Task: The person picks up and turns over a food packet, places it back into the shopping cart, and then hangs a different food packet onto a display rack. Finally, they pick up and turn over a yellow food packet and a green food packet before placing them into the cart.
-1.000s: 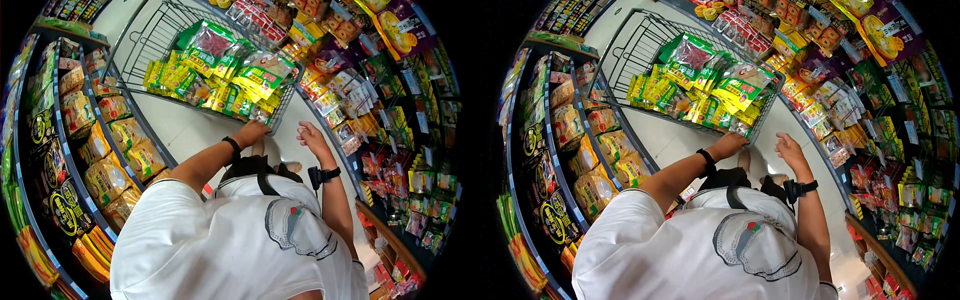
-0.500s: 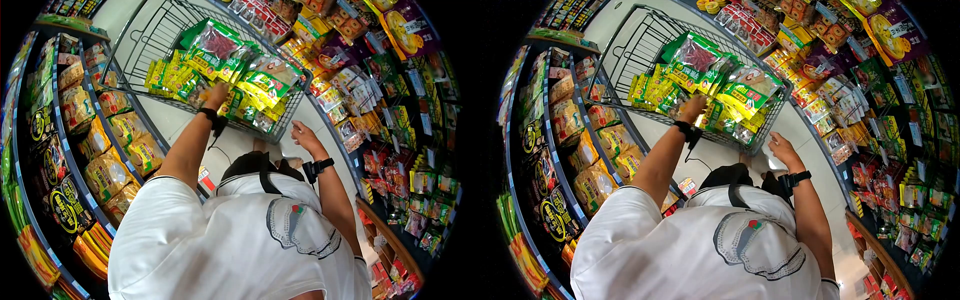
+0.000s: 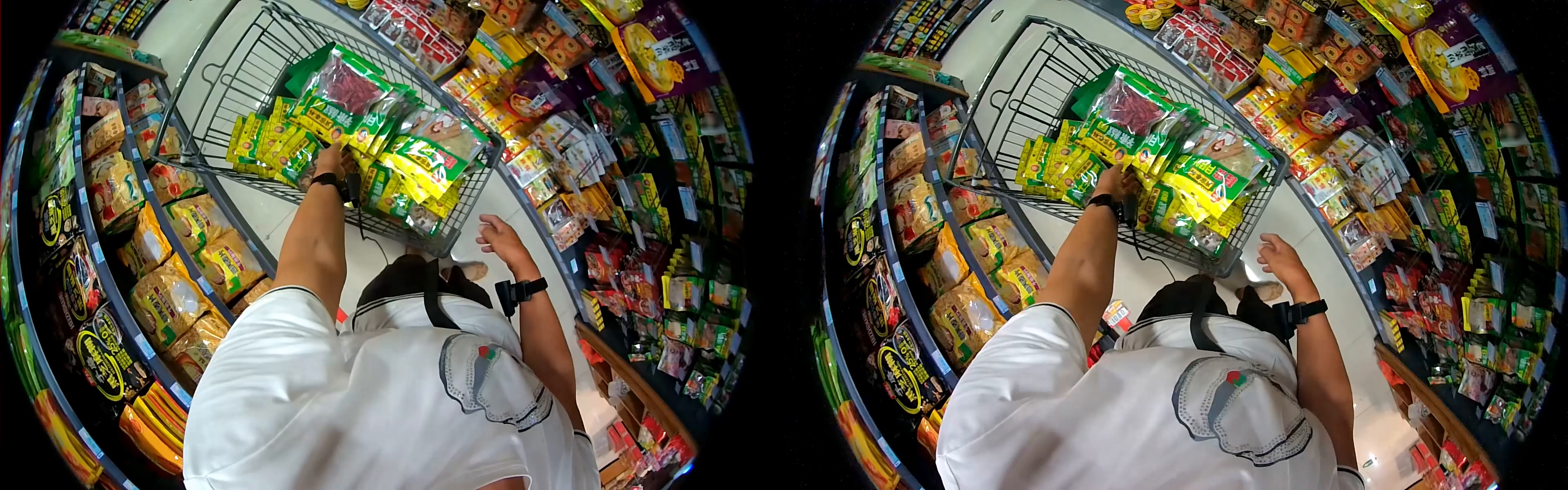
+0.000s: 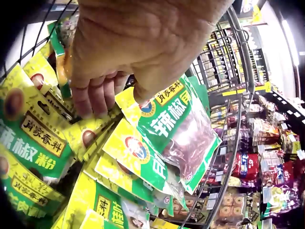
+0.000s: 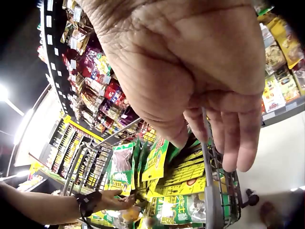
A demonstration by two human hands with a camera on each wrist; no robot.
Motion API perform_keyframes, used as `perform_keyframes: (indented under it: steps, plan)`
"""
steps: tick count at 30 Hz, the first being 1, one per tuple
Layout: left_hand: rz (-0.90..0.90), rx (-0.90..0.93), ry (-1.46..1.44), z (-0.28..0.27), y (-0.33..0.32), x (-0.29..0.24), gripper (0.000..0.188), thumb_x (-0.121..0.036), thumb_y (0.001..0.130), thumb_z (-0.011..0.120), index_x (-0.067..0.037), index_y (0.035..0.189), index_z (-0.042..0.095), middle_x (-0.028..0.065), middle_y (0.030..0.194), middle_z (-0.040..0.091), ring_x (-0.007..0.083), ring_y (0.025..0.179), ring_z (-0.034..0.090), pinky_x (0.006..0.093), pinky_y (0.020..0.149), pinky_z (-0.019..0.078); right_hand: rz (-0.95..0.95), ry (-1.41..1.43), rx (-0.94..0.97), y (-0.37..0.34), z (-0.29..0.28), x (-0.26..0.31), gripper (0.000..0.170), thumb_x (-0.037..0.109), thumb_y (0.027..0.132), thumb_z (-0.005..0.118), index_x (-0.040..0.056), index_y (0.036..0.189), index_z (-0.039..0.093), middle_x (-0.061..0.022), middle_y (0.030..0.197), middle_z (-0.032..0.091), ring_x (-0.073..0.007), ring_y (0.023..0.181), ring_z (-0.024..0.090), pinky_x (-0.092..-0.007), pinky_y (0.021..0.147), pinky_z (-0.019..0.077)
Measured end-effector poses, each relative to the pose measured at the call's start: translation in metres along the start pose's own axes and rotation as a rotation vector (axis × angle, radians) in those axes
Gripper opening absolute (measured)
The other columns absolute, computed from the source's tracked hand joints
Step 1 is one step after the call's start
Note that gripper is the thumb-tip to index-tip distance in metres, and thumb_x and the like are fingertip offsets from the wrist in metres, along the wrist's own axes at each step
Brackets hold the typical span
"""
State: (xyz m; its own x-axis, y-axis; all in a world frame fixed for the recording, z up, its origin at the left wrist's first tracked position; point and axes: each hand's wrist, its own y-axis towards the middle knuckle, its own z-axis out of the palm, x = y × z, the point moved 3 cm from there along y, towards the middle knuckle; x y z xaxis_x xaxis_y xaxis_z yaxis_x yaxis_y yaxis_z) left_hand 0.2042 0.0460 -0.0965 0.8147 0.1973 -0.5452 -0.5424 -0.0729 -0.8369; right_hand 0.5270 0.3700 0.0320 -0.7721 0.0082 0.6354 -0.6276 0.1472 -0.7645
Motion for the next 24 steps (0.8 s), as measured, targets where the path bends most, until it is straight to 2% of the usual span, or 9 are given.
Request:
perform_keyframes:
  steps: [2, 5, 8, 9, 12, 13, 16, 18, 24]
  plan:
    - [-0.004, 0.005, -0.031, -0.001, -0.005, 0.006, 0.024, -0.029, 0.099, 0.052, -0.006, 0.106, 0.049, 0.0080, 0.088, 0.055, 0.0219, 0.071, 0.060, 0.0369, 0.060, 0.0516, -0.003, 0.019, -0.006, -0.007, -0.003, -0.001, 0.046, 0.026, 0.096, 0.055, 0.0044, 0.136, 0.049, -0.0132, 0.116, 0.062, -0.0221, 0.098, 0.066, -0.0329, 0.080, 0.0548]
    - [-0.013, 0.199, -0.049, 0.004, -0.009, -0.005, 0.022, -0.026, 0.097, 0.054, -0.005, 0.104, 0.050, 0.0082, 0.082, 0.055, 0.0227, 0.071, 0.060, 0.0367, 0.061, 0.0520, 0.001, 0.060, 0.002, -0.008, -0.001, 0.008, 0.046, 0.026, 0.097, 0.053, 0.0026, 0.136, 0.048, -0.0141, 0.116, 0.062, -0.0237, 0.099, 0.066, -0.0328, 0.081, 0.0549]
    - [0.339, 0.190, 0.061, 0.012, -0.037, -0.013, 0.016, -0.019, 0.094, 0.056, -0.004, 0.093, 0.052, 0.0077, 0.081, 0.054, 0.0202, 0.072, 0.059, 0.0345, 0.064, 0.0532, -0.011, 0.100, 0.018, -0.012, -0.001, 0.006, 0.046, 0.026, 0.097, 0.053, 0.0010, 0.135, 0.048, -0.0148, 0.116, 0.062, -0.0244, 0.099, 0.066, -0.0323, 0.081, 0.0549]
    - [0.432, 0.158, 0.020, 0.016, -0.033, -0.014, 0.016, -0.018, 0.094, 0.057, -0.006, 0.087, 0.050, 0.0047, 0.080, 0.050, 0.0166, 0.069, 0.053, 0.0334, 0.068, 0.0536, -0.016, 0.108, 0.021, -0.013, -0.002, 0.005, 0.046, 0.026, 0.097, 0.053, 0.0007, 0.135, 0.048, -0.0149, 0.116, 0.062, -0.0244, 0.099, 0.066, -0.0322, 0.080, 0.0549]
    - [0.715, 0.079, 0.224, 0.031, -0.046, -0.043, 0.020, -0.018, 0.093, 0.059, -0.007, 0.083, 0.046, 0.0022, 0.079, 0.046, 0.0125, 0.067, 0.047, 0.0330, 0.065, 0.0505, -0.019, 0.116, 0.020, -0.010, -0.002, 0.018, 0.046, 0.027, 0.097, 0.054, 0.0009, 0.135, 0.048, -0.0144, 0.115, 0.062, -0.0239, 0.098, 0.066, -0.0319, 0.080, 0.0549]
    - [0.895, 0.100, 0.297, 0.033, -0.048, -0.051, 0.023, -0.017, 0.092, 0.061, -0.008, 0.080, 0.043, -0.0003, 0.077, 0.043, 0.0095, 0.067, 0.045, 0.0307, 0.061, 0.0464, -0.024, 0.112, 0.016, -0.011, -0.001, 0.021, 0.046, 0.027, 0.097, 0.054, 0.0010, 0.135, 0.048, -0.0143, 0.115, 0.062, -0.0238, 0.098, 0.066, -0.0318, 0.080, 0.0548]
    - [1.108, 0.194, 0.345, 0.047, -0.089, -0.079, 0.022, -0.013, 0.092, 0.062, -0.008, 0.080, 0.044, -0.0024, 0.075, 0.043, 0.0077, 0.067, 0.046, 0.0264, 0.060, 0.0427, -0.067, 0.117, 0.000, -0.017, -0.004, 0.034, 0.044, 0.026, 0.098, 0.054, 0.0010, 0.134, 0.049, -0.0136, 0.114, 0.063, -0.0232, 0.098, 0.066, -0.0315, 0.080, 0.0546]
    - [1.058, 0.312, 0.270, 0.059, -0.127, -0.098, 0.013, -0.009, 0.092, 0.062, -0.008, 0.084, 0.051, -0.0052, 0.073, 0.046, 0.0046, 0.067, 0.046, 0.0215, 0.060, 0.0384, -0.104, 0.128, -0.014, -0.022, -0.005, 0.045, 0.043, 0.026, 0.098, 0.054, 0.0010, 0.133, 0.050, -0.0131, 0.113, 0.063, -0.0225, 0.097, 0.066, -0.0313, 0.080, 0.0545]
    - [0.906, 0.549, 0.191, 0.072, -0.233, -0.133, 0.008, -0.016, 0.094, 0.059, -0.008, 0.093, 0.057, -0.0027, 0.085, 0.057, 0.0051, 0.076, 0.052, 0.0200, 0.070, 0.0419, -0.279, 0.130, -0.066, -0.025, -0.016, 0.093, 0.044, 0.027, 0.098, 0.055, 0.0009, 0.134, 0.049, -0.0148, 0.119, 0.062, -0.0203, 0.099, 0.065, -0.0315, 0.082, 0.0533]
